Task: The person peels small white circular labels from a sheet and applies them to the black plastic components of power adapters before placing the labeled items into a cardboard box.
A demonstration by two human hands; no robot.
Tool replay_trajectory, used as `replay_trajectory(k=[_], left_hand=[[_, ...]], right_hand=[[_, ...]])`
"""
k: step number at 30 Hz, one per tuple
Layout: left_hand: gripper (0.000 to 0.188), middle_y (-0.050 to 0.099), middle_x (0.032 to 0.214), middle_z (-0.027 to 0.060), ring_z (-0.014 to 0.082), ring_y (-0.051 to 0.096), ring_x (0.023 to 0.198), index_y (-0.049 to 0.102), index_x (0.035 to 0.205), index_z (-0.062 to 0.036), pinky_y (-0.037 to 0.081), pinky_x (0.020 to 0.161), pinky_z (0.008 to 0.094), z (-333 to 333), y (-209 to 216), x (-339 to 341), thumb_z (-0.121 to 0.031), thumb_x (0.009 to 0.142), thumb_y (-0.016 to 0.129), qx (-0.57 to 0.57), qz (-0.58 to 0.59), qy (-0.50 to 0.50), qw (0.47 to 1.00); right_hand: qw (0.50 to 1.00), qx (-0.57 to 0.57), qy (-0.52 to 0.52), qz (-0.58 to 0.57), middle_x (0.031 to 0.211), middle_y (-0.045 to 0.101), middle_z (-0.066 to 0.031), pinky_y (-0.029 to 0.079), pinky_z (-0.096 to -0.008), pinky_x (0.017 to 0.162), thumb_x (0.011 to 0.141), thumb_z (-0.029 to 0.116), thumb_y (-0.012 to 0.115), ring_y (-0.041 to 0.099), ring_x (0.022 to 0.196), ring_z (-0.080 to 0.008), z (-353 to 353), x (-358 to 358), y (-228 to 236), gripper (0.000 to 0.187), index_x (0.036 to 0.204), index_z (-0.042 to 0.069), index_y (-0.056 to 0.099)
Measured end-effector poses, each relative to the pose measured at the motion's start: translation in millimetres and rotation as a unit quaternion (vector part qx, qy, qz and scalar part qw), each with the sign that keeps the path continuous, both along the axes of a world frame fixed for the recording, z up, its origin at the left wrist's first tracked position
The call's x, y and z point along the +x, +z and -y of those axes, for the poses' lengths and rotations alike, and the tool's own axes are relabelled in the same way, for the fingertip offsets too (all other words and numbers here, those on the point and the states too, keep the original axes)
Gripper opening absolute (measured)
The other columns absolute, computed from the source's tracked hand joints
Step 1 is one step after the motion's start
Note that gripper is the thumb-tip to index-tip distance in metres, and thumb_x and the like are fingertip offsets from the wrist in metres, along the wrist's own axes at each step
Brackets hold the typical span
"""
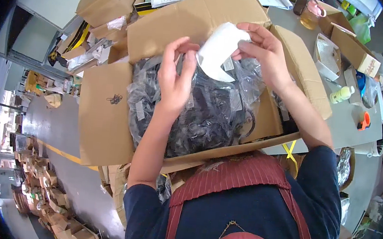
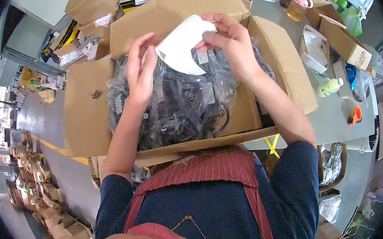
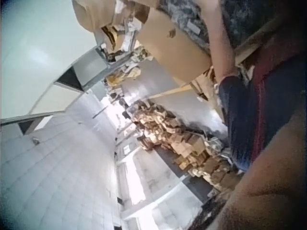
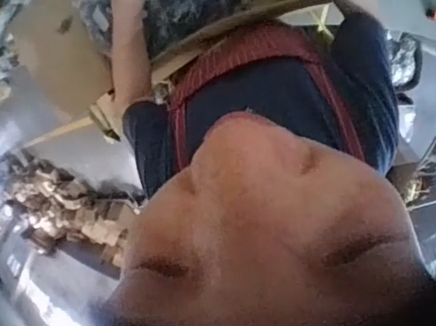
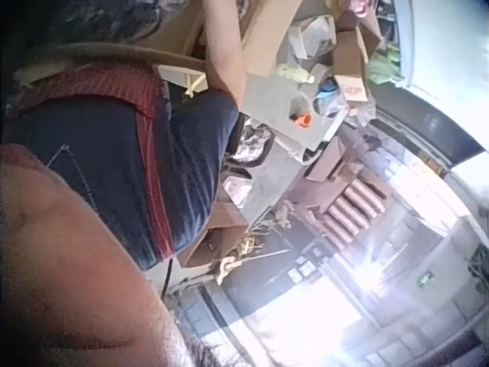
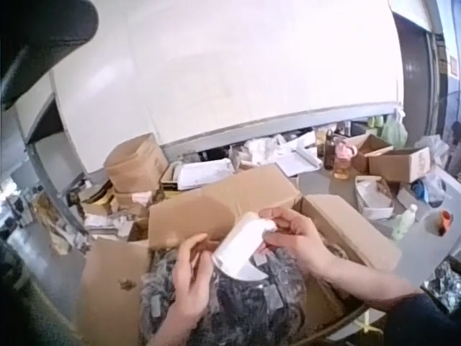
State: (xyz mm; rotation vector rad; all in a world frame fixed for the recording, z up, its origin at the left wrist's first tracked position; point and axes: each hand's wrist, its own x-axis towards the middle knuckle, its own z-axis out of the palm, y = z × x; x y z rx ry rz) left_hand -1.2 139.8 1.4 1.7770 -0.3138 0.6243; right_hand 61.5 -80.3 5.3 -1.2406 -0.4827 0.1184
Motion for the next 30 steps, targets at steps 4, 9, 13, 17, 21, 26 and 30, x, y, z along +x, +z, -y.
replay_trajectory(k=[4,9,13,17,21,26,30], left_hand=[[0.060,0.040,0.145,0.0248,0.0350,0.029,0.145,0.042,0.139,0.0018,0.027,0.116,0.0461,8,12,-20,-0.027,0.093,0.066,0.041,0.061,-0.089,0.993],[0.076,0.037,0.147,0.0229,0.0343,0.035,0.142,0.037,0.144,-0.0001,0.037,0.110,0.0463,17,10,-26,-0.023,0.084,0.077,0.106,0.086,-0.077,0.988],[0.072,0.049,0.130,0.0162,0.0242,0.054,0.119,0.038,0.142,-0.0008,0.051,0.096,0.0376,19,7,-26,0.006,0.079,0.073,0.070,0.078,-0.030,0.994],[0.066,0.061,0.098,0.0087,0.0143,0.059,0.089,0.041,0.138,-0.0008,0.050,0.076,0.0270,20,17,-33,0.003,0.081,0.073,-0.053,0.038,-0.038,0.997],[0.066,0.063,0.086,0.0039,0.0095,0.059,0.079,0.045,0.136,-0.0007,0.047,0.071,0.0227,27,32,-49,0.000,0.079,0.078,-0.177,-0.113,-0.104,0.972],[0.060,0.065,0.085,0.0023,0.0076,0.060,0.079,0.051,0.129,0.0006,0.044,0.069,0.0198,28,35,-52,-0.005,0.078,0.081,-0.199,-0.235,-0.193,0.932],[0.043,0.068,0.094,0.0052,0.0116,0.064,0.090,0.055,0.121,-0.0002,0.050,0.078,0.0245,27,32,-51,-0.004,0.084,0.076,-0.271,-0.279,-0.219,0.895]], right_hand=[[0.998,0.048,0.034,-0.006,0.103,0.066,-0.0133,0.058,-0.0311,0.079,0.091,-0.002,0.059,0.069,0.087,-0.0196,-7,-11,1,0.038,0.127,-0.006,0.050],[0.994,0.076,0.079,-0.010,0.112,0.063,-0.0154,0.059,-0.0338,0.080,0.094,-0.003,0.056,0.070,0.091,-0.0222,-9,-23,9,0.035,0.128,-0.005,0.046],[0.992,0.079,0.102,-0.008,0.115,0.061,-0.0140,0.057,-0.0323,0.083,0.094,-0.003,0.055,0.069,0.094,-0.0213,-4,-25,13,0.035,0.128,-0.004,0.046],[0.988,-0.013,0.031,0.152,0.126,0.054,-0.0125,0.044,-0.0376,0.104,0.088,0.000,0.065,0.057,0.117,-0.0236,6,-27,19,0.050,0.133,-0.003,0.044],[0.934,-0.107,-0.022,0.340,0.141,0.041,-0.0181,0.030,-0.0435,0.115,0.075,0.009,0.075,0.041,0.134,-0.0304,19,-35,35,0.077,0.142,-0.003,0.039],[0.973,-0.059,0.070,0.210,0.124,0.056,-0.0147,0.051,-0.0320,0.089,0.084,0.000,0.071,0.062,0.102,-0.0199,22,-60,38,0.063,0.139,0.000,0.042],[0.989,-0.070,0.017,0.130,0.099,0.065,-0.0071,0.052,-0.0248,0.079,0.089,0.001,0.067,0.064,0.091,-0.0134,17,-52,40,0.045,0.131,0.002,0.051]])
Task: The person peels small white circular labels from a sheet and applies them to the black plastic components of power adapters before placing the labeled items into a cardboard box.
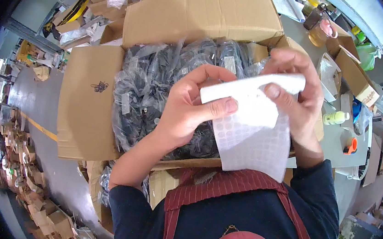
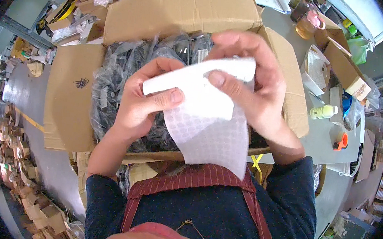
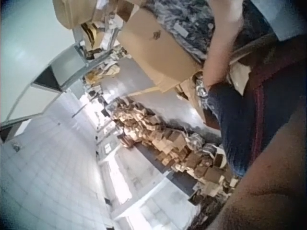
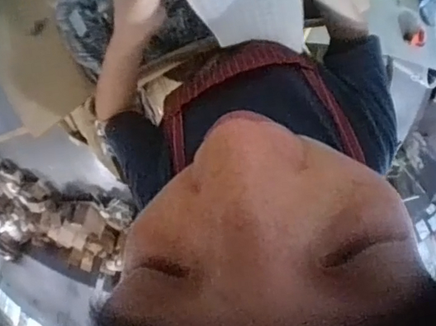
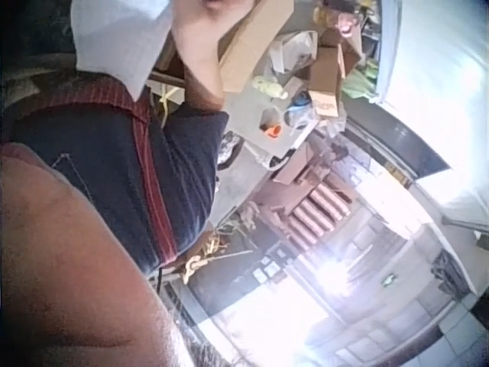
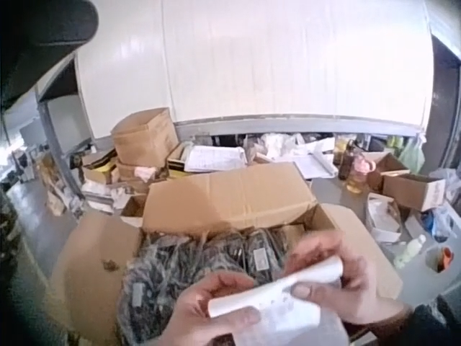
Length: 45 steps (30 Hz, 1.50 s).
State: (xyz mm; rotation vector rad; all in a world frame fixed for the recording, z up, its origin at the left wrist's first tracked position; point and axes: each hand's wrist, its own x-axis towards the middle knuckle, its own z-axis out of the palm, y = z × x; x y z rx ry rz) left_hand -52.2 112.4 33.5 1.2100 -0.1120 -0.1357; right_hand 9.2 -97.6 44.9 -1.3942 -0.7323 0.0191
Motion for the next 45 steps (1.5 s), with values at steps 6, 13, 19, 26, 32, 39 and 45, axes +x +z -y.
replay_trajectory(k=[6,13,19,26,32,39,45], left_hand=[[0.033,0.062,0.101,0.0047,0.0104,0.061,0.092,0.056,0.115,0.0000,0.052,0.078,0.0241,-10,-8,17,0.000,0.086,0.072,0.097,0.098,0.101,0.985],[0.034,0.063,0.079,0.0014,0.0064,0.061,0.071,0.056,0.115,0.0005,0.048,0.064,0.0196,-17,-14,24,0.001,0.085,0.072,0.205,0.133,0.123,0.962],[0.016,0.065,0.071,0.0033,0.0075,0.060,0.060,0.065,0.087,0.0010,0.047,0.053,0.0211,-26,-9,29,-0.012,0.089,0.074,0.165,0.077,0.114,0.977],[0.026,0.061,0.062,0.0033,0.0086,0.055,0.048,0.062,0.076,-0.0004,0.044,0.045,0.0220,-28,-7,27,-0.017,0.094,0.069,0.145,0.067,0.109,0.981],[0.021,0.059,0.063,0.0006,0.0053,0.051,0.056,0.064,0.081,0.0002,0.041,0.052,0.0227,-20,-13,28,-0.016,0.093,0.070,0.264,0.076,0.152,0.950],[0.020,0.055,0.063,-0.0021,0.0024,0.049,0.060,0.063,0.083,-0.0017,0.040,0.054,0.0207,-11,-31,29,-0.017,0.095,0.068,0.403,0.170,0.170,0.883],[0.018,0.058,0.068,-0.0030,0.0037,0.052,0.061,0.064,0.089,-0.0020,0.042,0.055,0.0203,-14,-25,30,-0.017,0.098,0.065,0.249,0.051,0.113,0.961]], right_hand=[[0.989,-0.056,-0.016,-0.135,0.098,0.065,-0.0060,0.049,-0.0229,0.077,0.086,0.005,0.071,0.064,0.090,-0.0123,-4,22,4,0.050,0.131,0.001,0.050],[0.991,-0.126,-0.021,-0.033,0.096,0.065,-0.0051,0.045,-0.0215,0.075,0.082,0.007,0.077,0.061,0.087,-0.0097,-5,33,-16,0.054,0.129,0.003,0.052],[0.989,-0.123,-0.014,-0.075,0.081,0.064,-0.0017,0.043,-0.0196,0.069,0.082,0.009,0.079,0.059,0.074,-0.0078,-1,35,-10,0.051,0.126,0.002,0.054],[0.986,-0.045,-0.006,-0.161,0.085,0.069,-0.0048,0.049,-0.0223,0.072,0.091,0.014,0.072,0.066,0.082,-0.0095,-6,31,-12,0.028,0.112,-0.001,0.063],[0.940,-0.287,-0.064,0.174,0.096,0.069,-0.0120,0.054,-0.0347,0.075,0.090,0.017,0.071,0.069,0.086,-0.0256,-3,48,-27,0.021,0.104,0.001,0.069],[0.875,-0.298,-0.095,0.369,0.108,0.066,-0.0190,0.054,-0.0420,0.080,0.082,0.024,0.076,0.066,0.096,-0.0368,-20,35,-37,0.047,0.120,0.000,0.062],[0.880,-0.290,-0.099,0.362,0.104,0.068,-0.0174,0.055,-0.0404,0.076,0.081,0.020,0.076,0.068,0.089,-0.0353,-23,33,-46,0.046,0.121,0.002,0.062]])
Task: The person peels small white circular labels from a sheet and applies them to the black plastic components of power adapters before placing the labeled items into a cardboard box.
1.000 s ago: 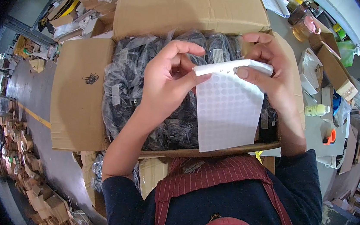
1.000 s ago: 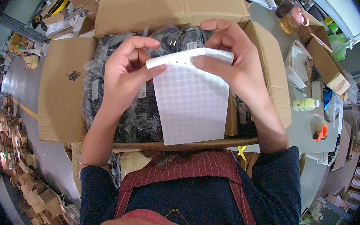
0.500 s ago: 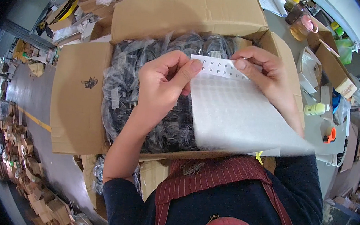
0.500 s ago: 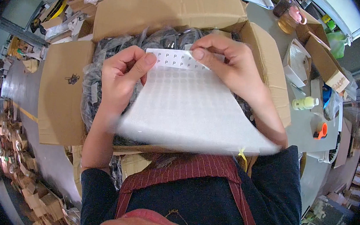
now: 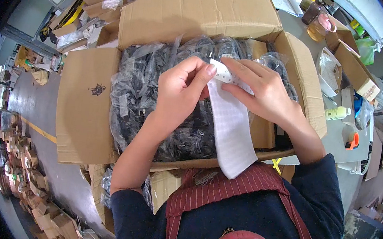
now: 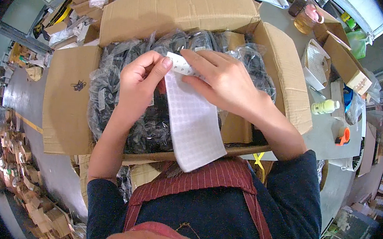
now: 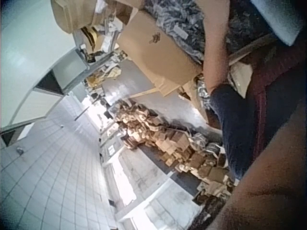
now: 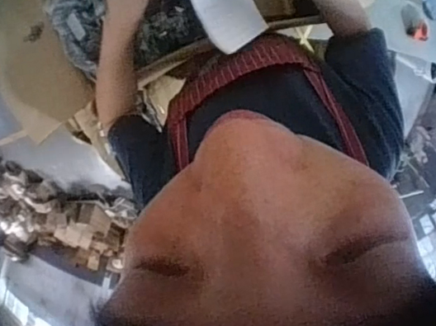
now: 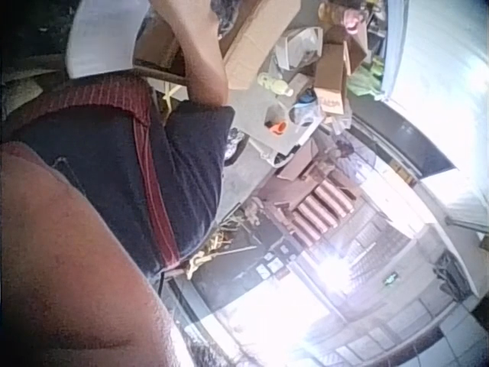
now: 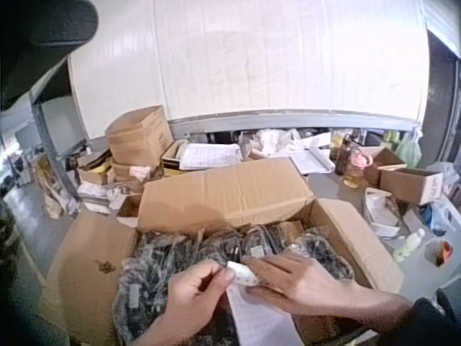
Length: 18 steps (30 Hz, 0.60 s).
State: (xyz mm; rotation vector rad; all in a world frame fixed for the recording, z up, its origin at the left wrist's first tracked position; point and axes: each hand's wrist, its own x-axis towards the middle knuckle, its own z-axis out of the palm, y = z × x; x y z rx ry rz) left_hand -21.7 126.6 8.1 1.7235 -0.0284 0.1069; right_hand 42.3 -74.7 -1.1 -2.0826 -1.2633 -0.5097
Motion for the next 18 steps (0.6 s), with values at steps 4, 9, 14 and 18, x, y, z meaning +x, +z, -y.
replay_trajectory(k=[4,9,14,18], left_hand=[[0.014,0.062,0.076,-0.0022,0.0037,0.054,0.067,0.066,0.093,-0.0021,0.044,0.059,0.0196,0,-5,1,-0.016,0.097,0.066,0.056,0.043,0.014,0.997],[0.010,0.066,0.081,0.0017,0.0055,0.058,0.074,0.065,0.098,-0.0015,0.049,0.067,0.0234,4,-5,2,-0.009,0.093,0.068,0.050,0.114,-0.016,0.992],[0.007,0.066,0.078,0.0071,0.0133,0.062,0.068,0.064,0.093,-0.0018,0.049,0.063,0.0271,1,-10,3,-0.007,0.091,0.068,0.127,0.162,0.015,0.979],[0.006,0.060,0.072,0.0123,0.0250,0.060,0.062,0.063,0.085,-0.0029,0.046,0.057,0.0331,3,-9,3,-0.004,0.088,0.068,0.224,0.258,0.040,0.939]], right_hand=[[0.998,0.030,0.004,-0.051,0.098,0.068,-0.0155,0.055,-0.0398,0.071,0.081,0.016,0.075,0.068,0.084,-0.0333,1,1,2,0.041,0.118,0.002,0.064],[0.998,0.044,0.025,-0.027,0.097,0.068,-0.0144,0.055,-0.0388,0.070,0.080,0.014,0.076,0.068,0.081,-0.0320,1,3,-1,0.040,0.116,0.002,0.065],[0.981,0.071,0.057,-0.174,0.095,0.068,-0.0127,0.054,-0.0365,0.069,0.079,0.014,0.079,0.068,0.081,-0.0295,-3,-4,5,0.039,0.114,0.003,0.066],[0.973,0.093,0.074,-0.197,0.094,0.067,-0.0110,0.051,-0.0319,0.068,0.081,0.016,0.080,0.066,0.079,-0.0204,-4,-4,-1,0.037,0.112,0.003,0.065]])
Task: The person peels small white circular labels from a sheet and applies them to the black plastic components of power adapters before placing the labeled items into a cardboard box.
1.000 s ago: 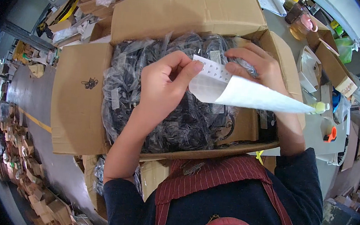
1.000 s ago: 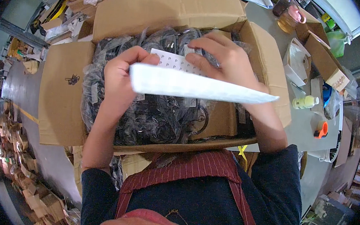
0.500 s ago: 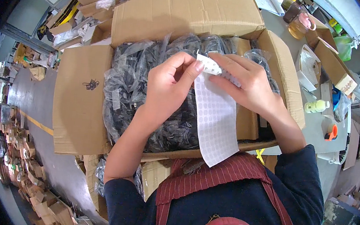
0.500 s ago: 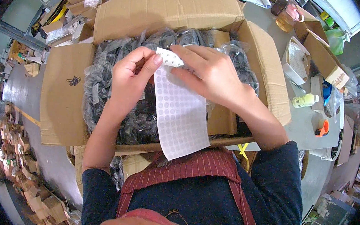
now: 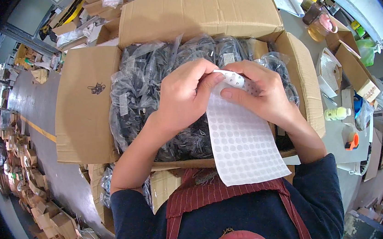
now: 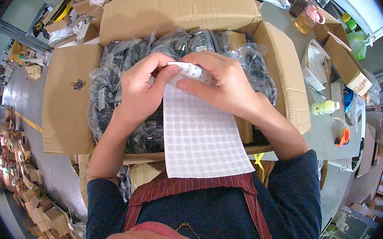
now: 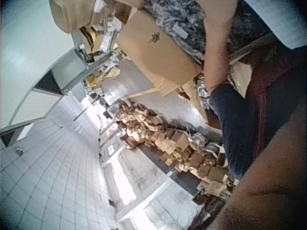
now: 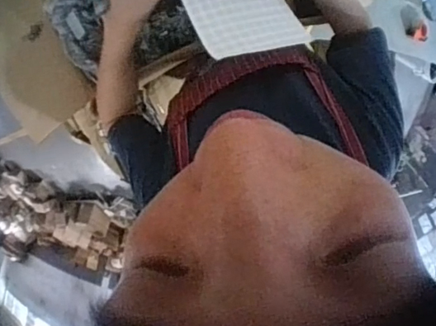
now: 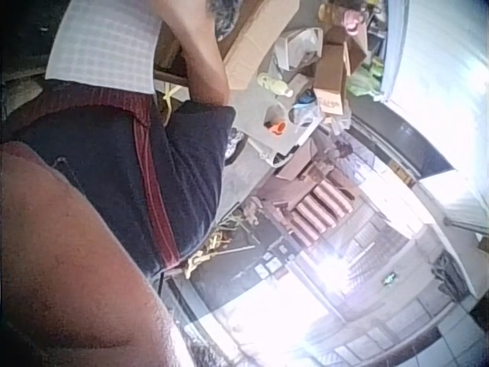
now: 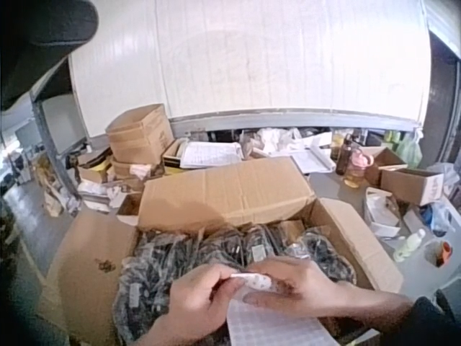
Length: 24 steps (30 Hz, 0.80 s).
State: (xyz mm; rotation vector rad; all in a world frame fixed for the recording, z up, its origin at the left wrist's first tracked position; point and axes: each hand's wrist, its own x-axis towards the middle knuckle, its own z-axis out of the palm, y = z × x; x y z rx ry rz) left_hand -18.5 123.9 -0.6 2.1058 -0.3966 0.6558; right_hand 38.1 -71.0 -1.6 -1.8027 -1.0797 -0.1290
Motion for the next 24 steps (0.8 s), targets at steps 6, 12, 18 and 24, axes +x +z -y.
replay_trajectory(k=[6,12,18,24], left_hand=[[0.009,0.059,0.069,0.0123,0.0277,0.058,0.059,0.061,0.083,-0.0035,0.045,0.054,0.0349,-1,3,0,-0.004,0.087,0.069,0.017,0.033,0.000,0.999],[0.014,0.056,0.066,0.0120,0.0270,0.056,0.056,0.060,0.081,-0.0034,0.043,0.052,0.0341,-2,5,-1,-0.009,0.091,0.067,0.013,0.017,-0.015,1.000],[0.027,0.059,0.063,0.0041,0.0120,0.056,0.056,0.060,0.081,-0.0015,0.043,0.052,0.0276,-4,8,-6,-0.019,0.101,0.057,-0.197,-0.185,-0.043,0.962],[0.005,0.067,0.086,0.0057,0.0142,0.063,0.076,0.065,0.094,-0.0023,0.050,0.063,0.0260,-8,11,3,-0.004,0.089,0.066,-0.077,-0.035,-0.008,0.996]], right_hand=[[0.982,0.021,0.060,-0.177,0.091,0.066,-0.0043,0.048,-0.0270,0.069,0.086,0.015,0.077,0.060,0.081,-0.0099,1,5,-5,0.031,0.109,0.000,0.065],[0.927,0.086,0.085,-0.354,0.087,0.065,0.0004,0.046,-0.0219,0.067,0.091,0.013,0.072,0.059,0.078,-0.0050,1,4,2,0.017,0.101,0.000,0.066],[0.931,0.070,0.055,-0.353,0.080,0.065,0.0008,0.044,-0.0200,0.063,0.090,0.011,0.072,0.057,0.073,-0.0026,6,7,0,0.011,0.091,0.001,0.067],[0.969,0.024,-0.009,-0.247,0.076,0.063,0.0004,0.042,-0.0232,0.060,0.086,0.010,0.075,0.053,0.069,-0.0043,5,9,-3,0.013,0.086,0.000,0.068]])
